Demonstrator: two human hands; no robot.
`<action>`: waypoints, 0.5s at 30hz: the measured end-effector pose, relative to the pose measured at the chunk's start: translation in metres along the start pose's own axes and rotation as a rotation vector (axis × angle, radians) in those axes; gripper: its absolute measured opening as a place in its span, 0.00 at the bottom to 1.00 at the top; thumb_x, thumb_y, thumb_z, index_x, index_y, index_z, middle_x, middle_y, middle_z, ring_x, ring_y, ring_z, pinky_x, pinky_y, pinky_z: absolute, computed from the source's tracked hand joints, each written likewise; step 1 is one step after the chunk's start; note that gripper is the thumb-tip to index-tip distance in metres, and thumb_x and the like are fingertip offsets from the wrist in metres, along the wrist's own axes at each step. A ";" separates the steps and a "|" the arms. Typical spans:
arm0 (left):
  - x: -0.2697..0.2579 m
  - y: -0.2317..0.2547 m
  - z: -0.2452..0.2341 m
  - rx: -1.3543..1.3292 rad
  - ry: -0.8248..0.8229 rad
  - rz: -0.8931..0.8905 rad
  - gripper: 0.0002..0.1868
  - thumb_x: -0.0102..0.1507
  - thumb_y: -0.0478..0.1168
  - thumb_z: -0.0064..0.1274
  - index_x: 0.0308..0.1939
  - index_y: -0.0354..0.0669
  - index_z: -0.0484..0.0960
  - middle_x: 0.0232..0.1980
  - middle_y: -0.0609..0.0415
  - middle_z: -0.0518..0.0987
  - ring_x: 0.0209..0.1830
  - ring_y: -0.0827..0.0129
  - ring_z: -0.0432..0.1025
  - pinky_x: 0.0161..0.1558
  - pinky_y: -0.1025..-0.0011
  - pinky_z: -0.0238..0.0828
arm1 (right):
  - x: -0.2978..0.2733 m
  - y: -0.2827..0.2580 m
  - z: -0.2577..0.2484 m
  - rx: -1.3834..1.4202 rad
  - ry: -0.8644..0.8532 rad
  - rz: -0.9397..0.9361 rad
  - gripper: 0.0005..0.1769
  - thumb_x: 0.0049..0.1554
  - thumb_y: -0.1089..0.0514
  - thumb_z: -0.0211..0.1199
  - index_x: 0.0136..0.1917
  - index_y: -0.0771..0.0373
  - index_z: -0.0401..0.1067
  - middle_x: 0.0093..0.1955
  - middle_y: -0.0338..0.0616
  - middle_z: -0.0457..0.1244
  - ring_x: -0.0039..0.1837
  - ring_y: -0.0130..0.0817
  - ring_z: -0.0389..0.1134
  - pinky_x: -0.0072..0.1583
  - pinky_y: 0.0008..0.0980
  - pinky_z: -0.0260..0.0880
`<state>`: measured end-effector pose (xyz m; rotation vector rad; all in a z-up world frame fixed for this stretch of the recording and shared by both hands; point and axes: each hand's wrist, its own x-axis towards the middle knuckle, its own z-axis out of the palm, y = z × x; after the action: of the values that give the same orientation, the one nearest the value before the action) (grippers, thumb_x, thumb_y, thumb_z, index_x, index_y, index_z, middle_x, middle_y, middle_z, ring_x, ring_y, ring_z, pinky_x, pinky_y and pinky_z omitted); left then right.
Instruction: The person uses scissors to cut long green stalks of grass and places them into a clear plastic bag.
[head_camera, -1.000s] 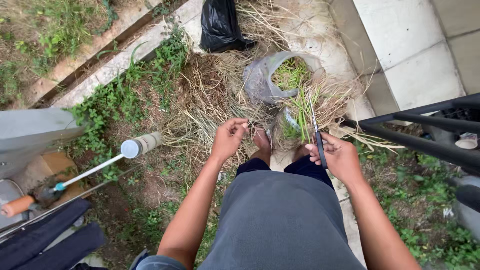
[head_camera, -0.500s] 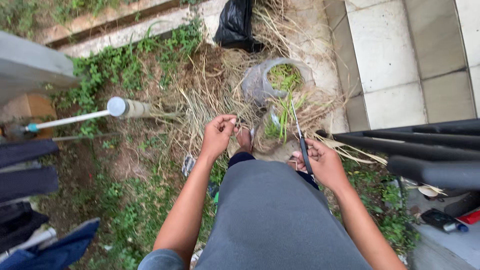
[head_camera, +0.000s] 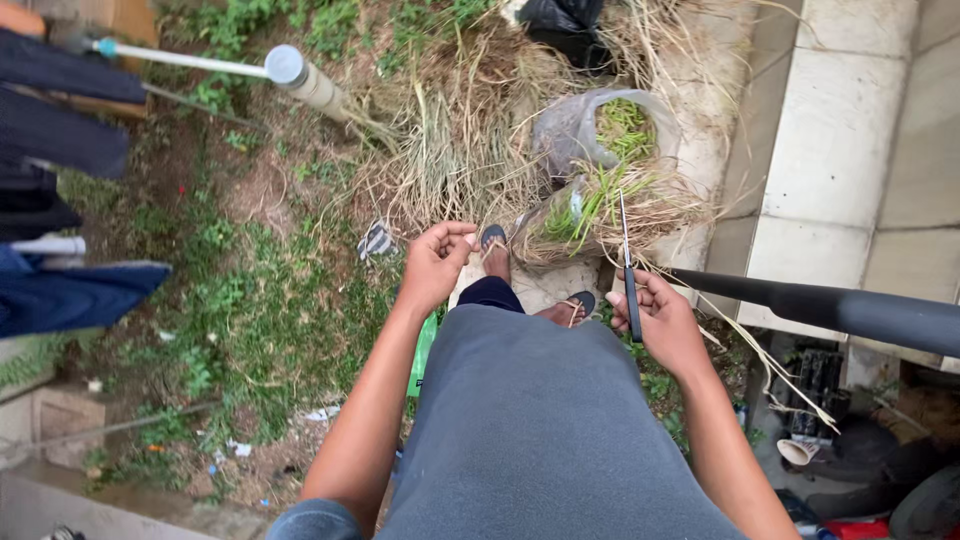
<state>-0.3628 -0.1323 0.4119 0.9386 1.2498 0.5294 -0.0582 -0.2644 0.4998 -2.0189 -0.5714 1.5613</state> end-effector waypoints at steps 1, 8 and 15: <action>-0.006 -0.001 -0.005 -0.028 0.023 -0.008 0.11 0.68 0.32 0.52 0.53 0.34 0.83 0.38 0.56 0.82 0.34 0.82 0.71 0.37 0.79 0.69 | -0.001 -0.002 0.001 -0.011 -0.016 -0.001 0.27 0.57 0.59 0.67 0.68 0.65 0.68 0.36 0.38 0.65 0.38 0.24 0.68 0.41 0.26 0.69; -0.047 -0.013 -0.040 -0.098 0.155 -0.068 0.12 0.68 0.32 0.50 0.54 0.35 0.81 0.40 0.56 0.84 0.32 0.82 0.70 0.36 0.79 0.69 | 0.008 -0.012 0.035 -0.090 -0.125 0.013 0.26 0.57 0.59 0.67 0.67 0.68 0.68 0.36 0.39 0.67 0.38 0.25 0.68 0.42 0.26 0.70; -0.089 -0.040 -0.072 -0.163 0.205 -0.056 0.12 0.68 0.31 0.50 0.54 0.35 0.82 0.40 0.56 0.84 0.33 0.81 0.70 0.38 0.79 0.70 | 0.013 -0.025 0.090 -0.104 -0.222 -0.067 0.24 0.58 0.58 0.67 0.65 0.68 0.70 0.36 0.40 0.66 0.38 0.25 0.68 0.42 0.27 0.69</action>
<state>-0.4611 -0.2017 0.4260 0.7242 1.3899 0.6857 -0.1426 -0.2245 0.4880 -1.8908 -0.8114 1.7599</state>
